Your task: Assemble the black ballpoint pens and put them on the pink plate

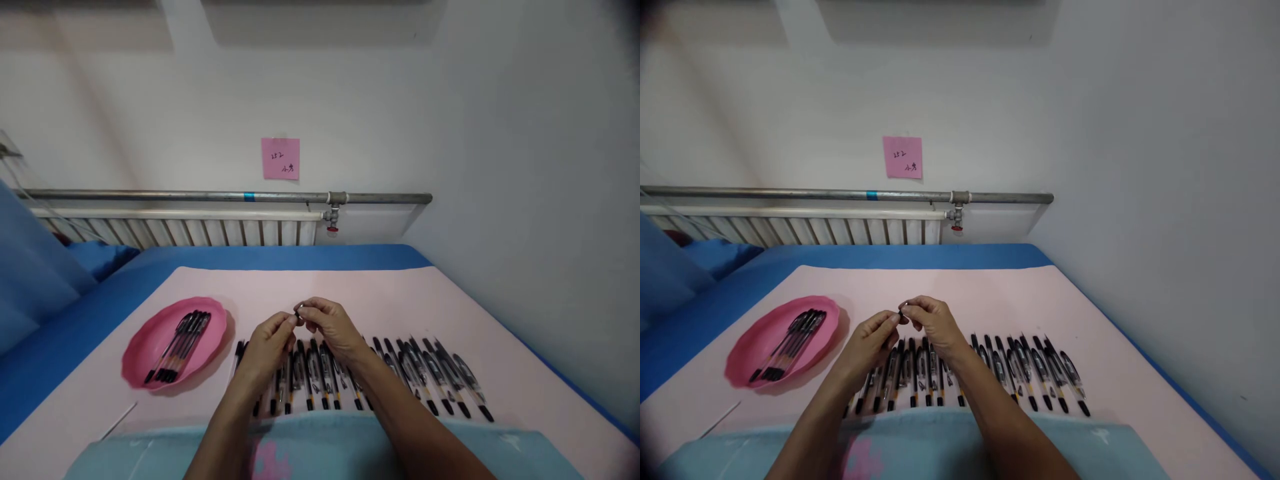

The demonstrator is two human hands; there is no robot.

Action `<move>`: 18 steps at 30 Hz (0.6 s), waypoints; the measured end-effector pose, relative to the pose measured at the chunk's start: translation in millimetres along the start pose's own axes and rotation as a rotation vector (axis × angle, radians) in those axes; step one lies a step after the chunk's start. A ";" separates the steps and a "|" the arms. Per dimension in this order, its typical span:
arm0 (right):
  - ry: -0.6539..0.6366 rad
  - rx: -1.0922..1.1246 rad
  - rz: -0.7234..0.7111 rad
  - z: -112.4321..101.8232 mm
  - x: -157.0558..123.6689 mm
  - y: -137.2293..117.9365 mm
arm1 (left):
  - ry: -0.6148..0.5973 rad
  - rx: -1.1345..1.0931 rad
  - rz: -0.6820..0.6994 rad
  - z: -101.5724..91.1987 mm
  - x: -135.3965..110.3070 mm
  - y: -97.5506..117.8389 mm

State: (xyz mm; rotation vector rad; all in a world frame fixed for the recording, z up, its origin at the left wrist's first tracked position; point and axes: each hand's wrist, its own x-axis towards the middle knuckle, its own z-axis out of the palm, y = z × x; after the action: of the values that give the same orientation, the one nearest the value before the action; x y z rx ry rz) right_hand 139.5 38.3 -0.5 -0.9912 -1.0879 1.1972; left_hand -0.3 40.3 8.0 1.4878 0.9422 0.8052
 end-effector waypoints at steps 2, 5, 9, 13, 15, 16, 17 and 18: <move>0.057 -0.047 -0.014 0.9 0.4 1.7 | 0.109 0.177 0.102 1.5 0.1 -0.3; 0.077 -0.189 -0.030 -3.4 2.9 5.1 | 0.190 0.338 0.163 1.0 1.3 -2.3; 0.171 -0.778 -0.109 -20.6 10.9 13.7 | 0.246 0.326 0.082 -5.0 4.1 -6.0; 0.144 -1.060 -0.144 -30.2 19.1 31.5 | 0.257 0.304 0.052 -8.3 5.4 -6.9; 0.089 -1.135 -0.136 -29.5 21.3 41.6 | 0.242 0.316 0.050 -7.9 5.5 -6.6; 0.078 -1.168 -0.124 -29.0 21.6 45.9 | 0.233 0.324 0.047 -7.5 5.6 -6.6; 0.080 -1.196 -0.108 -28.8 21.6 49.2 | 0.225 0.331 0.044 -7.1 5.8 -6.6; 0.092 -1.218 -0.090 -29.2 21.0 51.2 | 0.219 0.338 0.041 -6.8 6.0 -6.9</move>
State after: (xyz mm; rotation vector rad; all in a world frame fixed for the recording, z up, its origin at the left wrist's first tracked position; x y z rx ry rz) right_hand 158.6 64.5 -54.1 -1.8350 -1.7929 0.2968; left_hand -4.6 48.9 1.8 1.7368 1.2632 0.8831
